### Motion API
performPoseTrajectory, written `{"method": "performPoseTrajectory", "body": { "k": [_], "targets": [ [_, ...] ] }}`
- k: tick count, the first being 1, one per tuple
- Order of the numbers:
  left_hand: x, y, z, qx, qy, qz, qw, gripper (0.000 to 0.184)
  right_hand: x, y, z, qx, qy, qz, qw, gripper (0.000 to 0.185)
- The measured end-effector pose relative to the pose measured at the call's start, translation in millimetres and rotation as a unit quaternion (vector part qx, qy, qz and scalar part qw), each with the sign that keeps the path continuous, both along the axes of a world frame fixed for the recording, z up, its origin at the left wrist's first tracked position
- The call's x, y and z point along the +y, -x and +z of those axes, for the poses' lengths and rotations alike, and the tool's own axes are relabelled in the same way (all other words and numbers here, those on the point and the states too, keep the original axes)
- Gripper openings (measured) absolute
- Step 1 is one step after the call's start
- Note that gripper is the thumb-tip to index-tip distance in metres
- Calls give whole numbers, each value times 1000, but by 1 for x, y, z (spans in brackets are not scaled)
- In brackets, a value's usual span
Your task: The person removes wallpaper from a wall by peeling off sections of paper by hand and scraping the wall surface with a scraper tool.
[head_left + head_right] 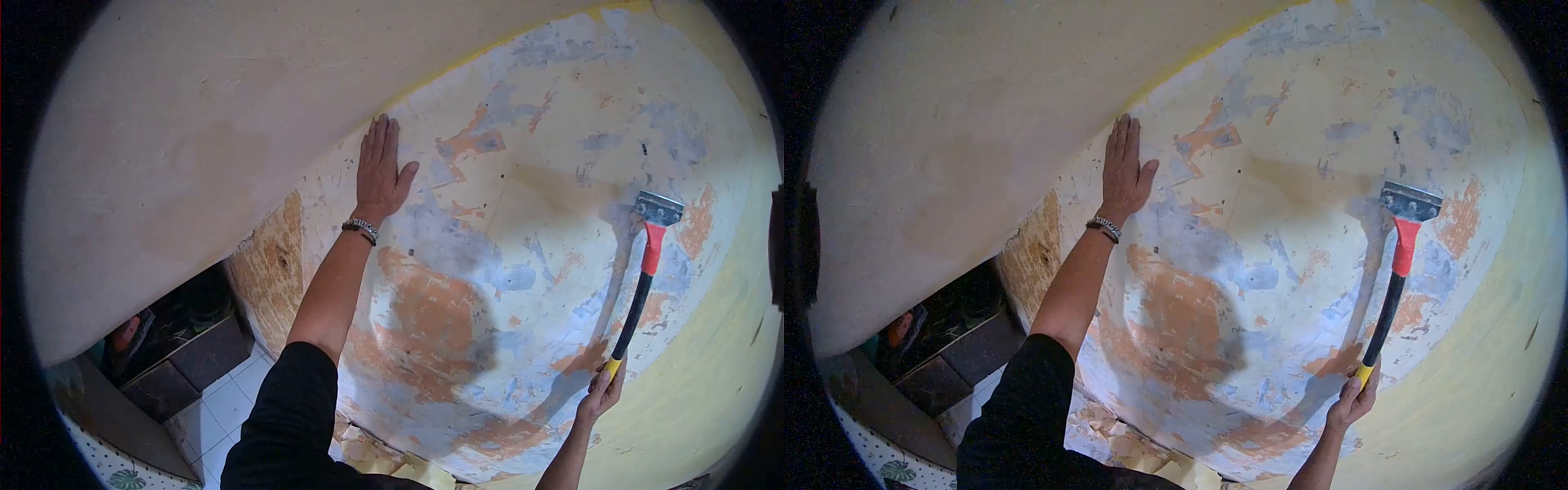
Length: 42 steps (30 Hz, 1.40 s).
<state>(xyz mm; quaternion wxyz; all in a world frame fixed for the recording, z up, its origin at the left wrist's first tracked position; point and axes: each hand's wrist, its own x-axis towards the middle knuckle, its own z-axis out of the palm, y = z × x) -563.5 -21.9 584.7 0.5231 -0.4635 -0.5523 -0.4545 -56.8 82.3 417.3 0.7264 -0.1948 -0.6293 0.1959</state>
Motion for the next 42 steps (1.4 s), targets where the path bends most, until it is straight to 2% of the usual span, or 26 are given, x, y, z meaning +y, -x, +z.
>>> {"method": "performPoseTrajectory", "body": {
  "k": [9,11,14,18,20,21,28,30,32,33,35,38,40,42],
  "targets": [
    [-9,20,-30,-50,-10,22,998,72,16,7,-15,-27,-37,25,999,49],
    [-12,26,-34,-28,6,1,1000,72,13,6,-15,-51,22,39,998,56],
    [-11,29,-37,-13,5,6,1000,71,34,16,-28,-40,-40,24,998,50],
    [-12,30,-45,-11,11,11,1000,69,37,27,-35,-45,-29,27,998,50],
    [-12,30,-52,-20,-2,11,1000,66,21,32,-22,-41,3,34,999,55],
    [-14,30,-56,-21,1,14,1000,66,33,27,-32,-47,3,12,999,54],
    [-16,37,-100,-49,-42,-5,998,56,35,33,-31,-26,-51,42,997,46],
    [-14,39,-98,-66,-64,-13,996,54,46,23,-43,-25,-25,37,999,48],
    [-11,38,-75,-176,-175,-6,969,42,50,20,-46,-26,-1,30,999,50],
    [-10,41,-64,-177,-175,-8,968,42,48,20,-44,-13,8,51,999,50],
    [-7,51,-47,-245,-243,-40,938,23,45,21,-42,0,18,69,997,50],
    [-6,59,-46,-183,-255,-18,949,13,44,26,-38,-4,-19,37,999,50],
    [-7,68,-45,-180,-256,-2,950,12,41,26,-36,1,-2,82,997,52],
    [0,74,-48,-178,-250,26,951,10,39,32,-32,16,-2,75,997,55]
  ]
}}
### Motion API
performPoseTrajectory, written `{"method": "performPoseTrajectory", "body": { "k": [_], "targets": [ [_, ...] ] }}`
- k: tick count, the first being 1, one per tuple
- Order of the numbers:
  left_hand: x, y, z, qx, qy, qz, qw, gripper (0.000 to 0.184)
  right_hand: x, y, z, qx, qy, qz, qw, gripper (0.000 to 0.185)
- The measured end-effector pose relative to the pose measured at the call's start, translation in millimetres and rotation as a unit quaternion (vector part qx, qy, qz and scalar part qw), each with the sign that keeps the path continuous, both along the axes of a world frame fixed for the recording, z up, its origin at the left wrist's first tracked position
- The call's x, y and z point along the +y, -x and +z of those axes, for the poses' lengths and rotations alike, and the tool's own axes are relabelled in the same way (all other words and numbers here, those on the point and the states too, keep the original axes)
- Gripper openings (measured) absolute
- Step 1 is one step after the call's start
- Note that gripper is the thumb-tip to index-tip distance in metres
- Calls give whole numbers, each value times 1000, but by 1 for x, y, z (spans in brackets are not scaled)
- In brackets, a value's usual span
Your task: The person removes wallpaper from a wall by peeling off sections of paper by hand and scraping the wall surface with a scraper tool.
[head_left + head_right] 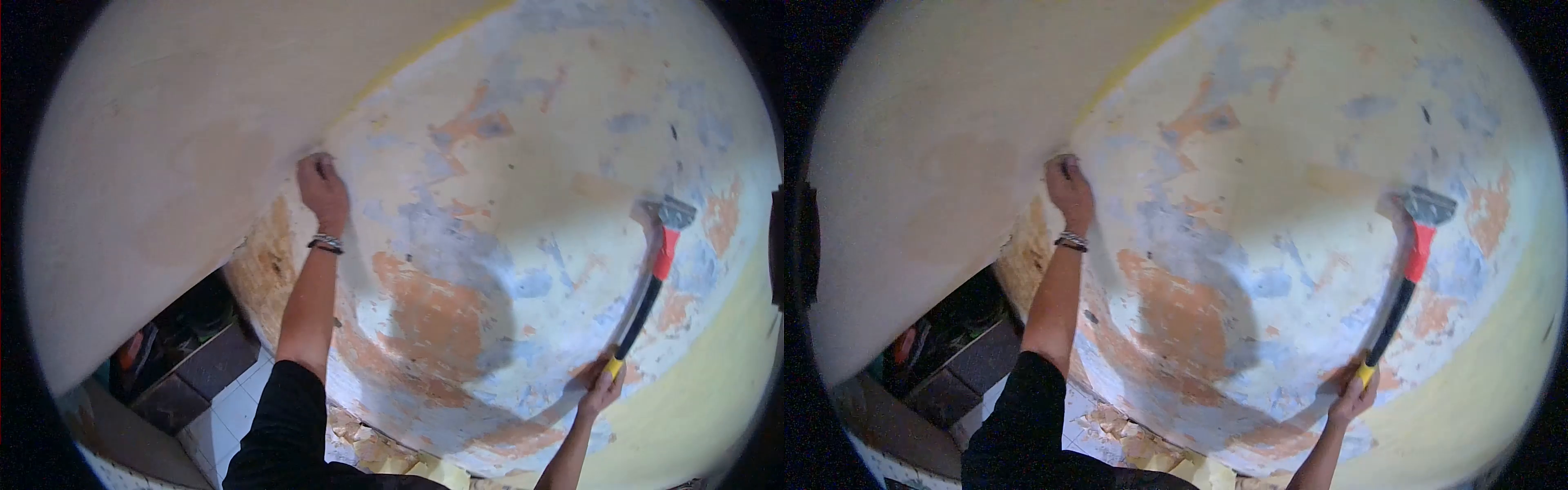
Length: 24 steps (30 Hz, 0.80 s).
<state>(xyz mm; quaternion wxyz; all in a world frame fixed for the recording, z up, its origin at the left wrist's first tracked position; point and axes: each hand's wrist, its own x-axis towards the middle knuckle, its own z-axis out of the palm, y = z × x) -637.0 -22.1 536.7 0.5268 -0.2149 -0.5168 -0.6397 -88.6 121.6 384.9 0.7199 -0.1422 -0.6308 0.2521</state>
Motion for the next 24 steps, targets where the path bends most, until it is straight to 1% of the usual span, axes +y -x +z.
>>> {"method": "performPoseTrajectory", "body": {
  "k": [2,4,5,6,7,10,11,12,13,14,16,20,21,23,24],
  "targets": [
    [0,-2,0,-38,26,-5,999,9,4,1,-4,15,-4,-72,997,54],
    [-1,-8,2,-15,11,0,1000,12,0,-2,-4,-11,3,-27,1000,48],
    [0,-10,0,-16,23,-17,999,12,-6,-1,0,-13,4,-37,999,51],
    [-1,-10,0,-14,5,-25,1000,14,-8,1,4,-14,3,-43,999,55],
    [0,-9,1,-12,-16,-29,999,16,-5,1,3,-8,5,-42,999,53],
    [1,-7,1,-20,-19,-49,998,22,-10,4,6,-4,3,-48,999,53],
    [1,-8,2,-22,-15,-47,999,22,-7,2,5,-11,-12,-37,999,53],
    [2,-9,2,5,-10,-30,999,23,-6,2,4,-14,-8,-34,999,53],
    [1,-9,3,33,-5,-13,999,25,-6,2,4,-19,-20,-38,999,50],
    [-1,-7,1,31,0,-11,999,25,-5,3,3,-23,-31,-43,998,47],
    [-3,-1,0,31,53,33,998,27,-5,6,3,-11,-24,-39,999,46],
    [3,5,-4,-13,49,-8,999,28,-15,10,10,6,-5,-46,999,42],
    [3,7,-5,5,47,-1,999,29,-7,3,2,2,1,-21,1000,55],
    [6,14,-6,27,43,15,999,30,-4,-4,-6,1,2,-30,1000,54],
    [10,21,-9,-7,27,-2,1000,29,-2,-1,-8,1,-2,-34,999,53]
  ]
}}
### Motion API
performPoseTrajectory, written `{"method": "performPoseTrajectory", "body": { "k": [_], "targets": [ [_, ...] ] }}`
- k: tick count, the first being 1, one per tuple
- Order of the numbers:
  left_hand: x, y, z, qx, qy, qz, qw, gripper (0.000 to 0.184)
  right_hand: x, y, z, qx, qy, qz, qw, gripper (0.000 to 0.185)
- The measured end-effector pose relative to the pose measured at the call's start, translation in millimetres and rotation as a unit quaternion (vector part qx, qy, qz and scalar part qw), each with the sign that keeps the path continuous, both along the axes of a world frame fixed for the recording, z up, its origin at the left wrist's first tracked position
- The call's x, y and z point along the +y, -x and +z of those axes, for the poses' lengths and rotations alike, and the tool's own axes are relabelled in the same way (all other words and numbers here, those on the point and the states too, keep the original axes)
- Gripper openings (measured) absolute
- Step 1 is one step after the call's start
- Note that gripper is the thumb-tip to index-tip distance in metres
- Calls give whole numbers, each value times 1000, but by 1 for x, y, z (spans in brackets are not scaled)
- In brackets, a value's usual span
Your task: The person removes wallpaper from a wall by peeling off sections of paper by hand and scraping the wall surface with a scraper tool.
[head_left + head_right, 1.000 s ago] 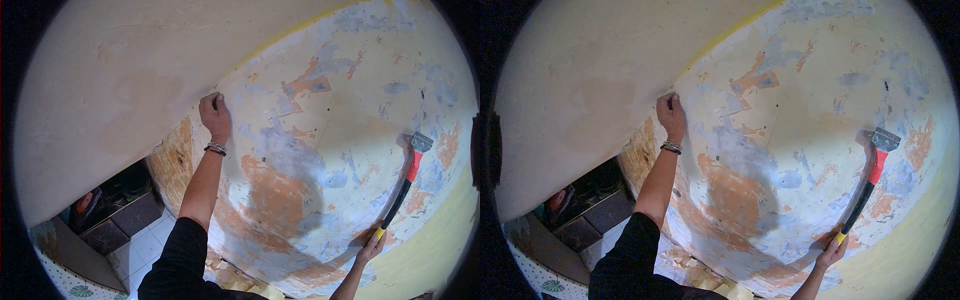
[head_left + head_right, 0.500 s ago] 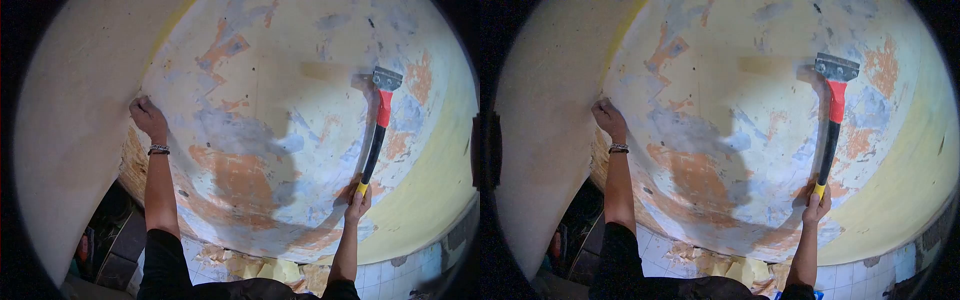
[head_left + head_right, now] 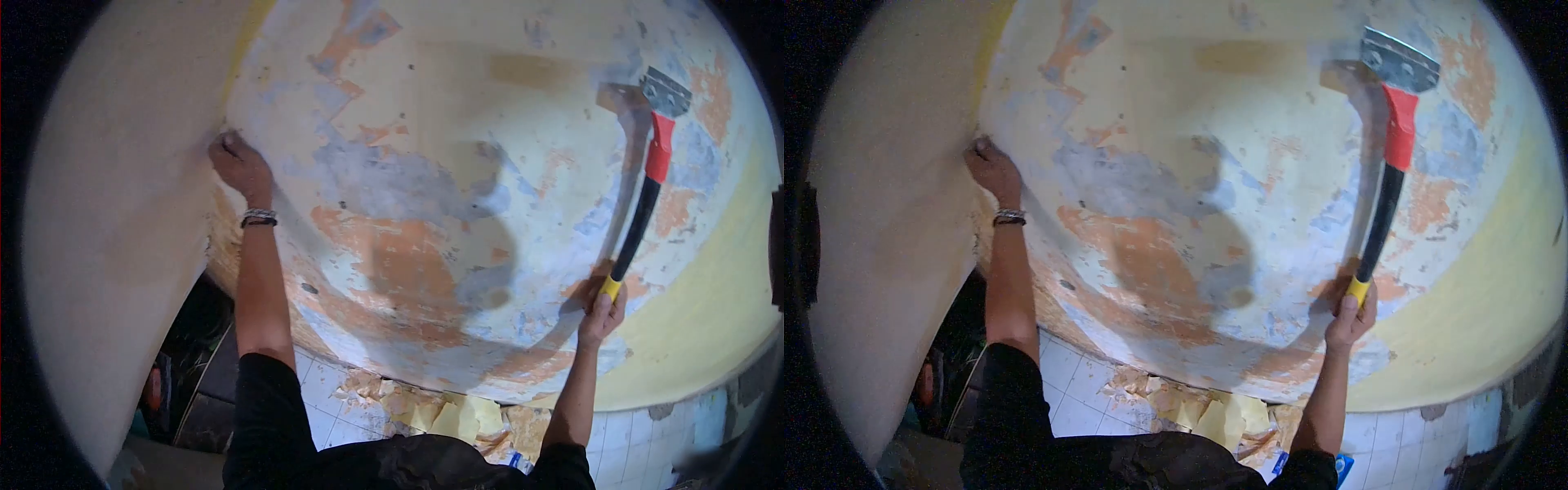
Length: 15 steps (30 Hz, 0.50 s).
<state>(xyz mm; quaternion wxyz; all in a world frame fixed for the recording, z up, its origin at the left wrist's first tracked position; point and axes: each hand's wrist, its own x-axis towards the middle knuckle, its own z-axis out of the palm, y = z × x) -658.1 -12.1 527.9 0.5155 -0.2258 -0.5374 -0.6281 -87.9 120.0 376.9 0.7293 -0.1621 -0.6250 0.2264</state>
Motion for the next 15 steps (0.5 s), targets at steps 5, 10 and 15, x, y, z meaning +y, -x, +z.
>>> {"method": "performPoseTrajectory", "body": {
  "k": [5,10,15],
  "targets": [
    [-6,-15,9,27,-45,-10,999,26,-2,3,5,5,-4,12,1000,54],
    [-7,-12,4,71,-19,4,997,27,-3,6,8,1,-28,38,999,50],
    [-6,-11,3,63,-34,-19,997,28,-4,5,10,1,-25,42,999,49]
  ]
}}
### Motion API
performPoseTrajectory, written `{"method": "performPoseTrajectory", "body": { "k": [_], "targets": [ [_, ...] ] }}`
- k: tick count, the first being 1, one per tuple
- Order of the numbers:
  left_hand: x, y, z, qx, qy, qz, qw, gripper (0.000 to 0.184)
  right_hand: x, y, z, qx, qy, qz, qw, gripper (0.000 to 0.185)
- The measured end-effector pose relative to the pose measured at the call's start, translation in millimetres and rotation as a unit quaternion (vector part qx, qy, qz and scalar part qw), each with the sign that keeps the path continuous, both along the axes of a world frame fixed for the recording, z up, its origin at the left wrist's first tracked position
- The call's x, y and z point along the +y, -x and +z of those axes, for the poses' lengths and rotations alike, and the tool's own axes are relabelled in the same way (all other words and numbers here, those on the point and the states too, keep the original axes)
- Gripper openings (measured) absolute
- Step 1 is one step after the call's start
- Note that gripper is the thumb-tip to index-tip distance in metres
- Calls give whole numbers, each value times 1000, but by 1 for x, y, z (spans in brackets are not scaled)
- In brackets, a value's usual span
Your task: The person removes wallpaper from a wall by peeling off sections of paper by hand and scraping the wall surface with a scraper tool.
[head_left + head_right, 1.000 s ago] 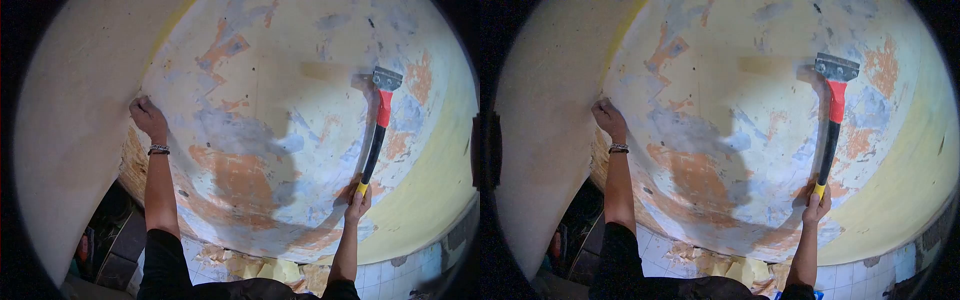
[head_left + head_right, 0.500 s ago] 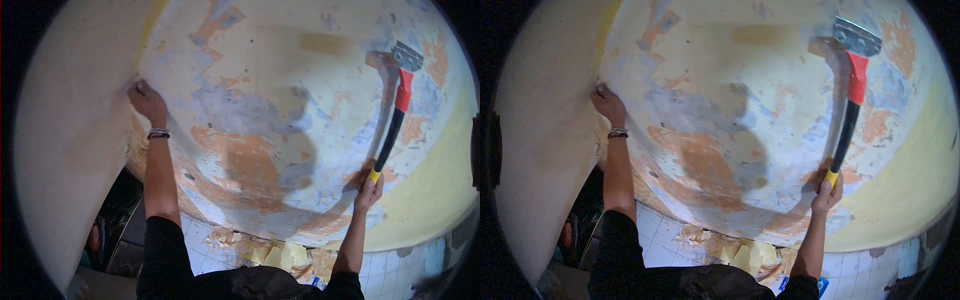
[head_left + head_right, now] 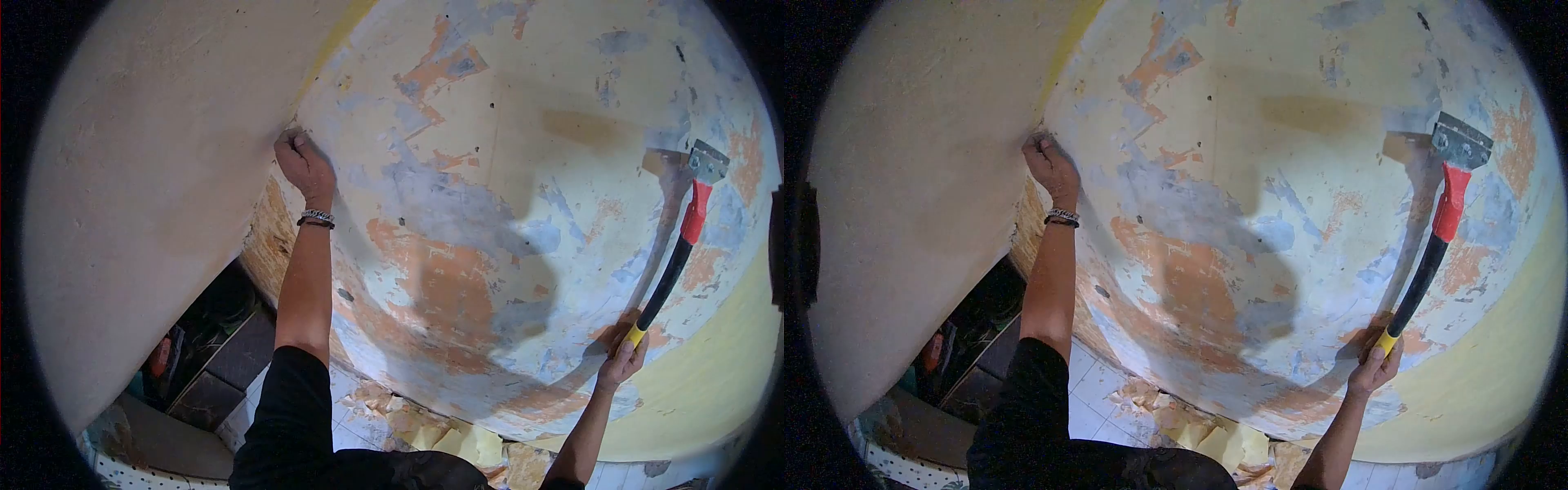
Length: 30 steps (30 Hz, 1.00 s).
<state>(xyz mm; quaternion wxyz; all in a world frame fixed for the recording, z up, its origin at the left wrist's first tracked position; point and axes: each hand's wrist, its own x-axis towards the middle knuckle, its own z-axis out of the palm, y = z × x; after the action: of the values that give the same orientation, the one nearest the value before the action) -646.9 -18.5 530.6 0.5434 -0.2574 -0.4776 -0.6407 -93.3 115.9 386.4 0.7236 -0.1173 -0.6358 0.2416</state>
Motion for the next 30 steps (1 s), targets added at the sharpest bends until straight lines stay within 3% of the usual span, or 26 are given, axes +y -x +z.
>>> {"method": "performPoseTrajectory", "body": {
  "k": [2,5,17,22,25,30],
  "targets": [
    [-2,-1,1,8,10,17,1000,27,0,0,2,-22,-22,17,999,39],
    [-2,-3,1,4,23,14,1000,25,4,-3,-5,-11,-5,-18,1000,51],
    [-2,-4,1,-13,21,0,1000,22,2,-3,-6,-10,4,-10,1000,49],
    [-3,-4,0,-24,-16,-101,995,20,0,-3,-5,-8,12,-28,1000,51],
    [-3,-11,-9,2,33,-17,999,24,2,-1,-5,-3,8,-25,1000,52],
    [-6,-17,-16,24,52,-28,998,34,6,-4,-13,4,28,-27,999,58]
  ]
}}
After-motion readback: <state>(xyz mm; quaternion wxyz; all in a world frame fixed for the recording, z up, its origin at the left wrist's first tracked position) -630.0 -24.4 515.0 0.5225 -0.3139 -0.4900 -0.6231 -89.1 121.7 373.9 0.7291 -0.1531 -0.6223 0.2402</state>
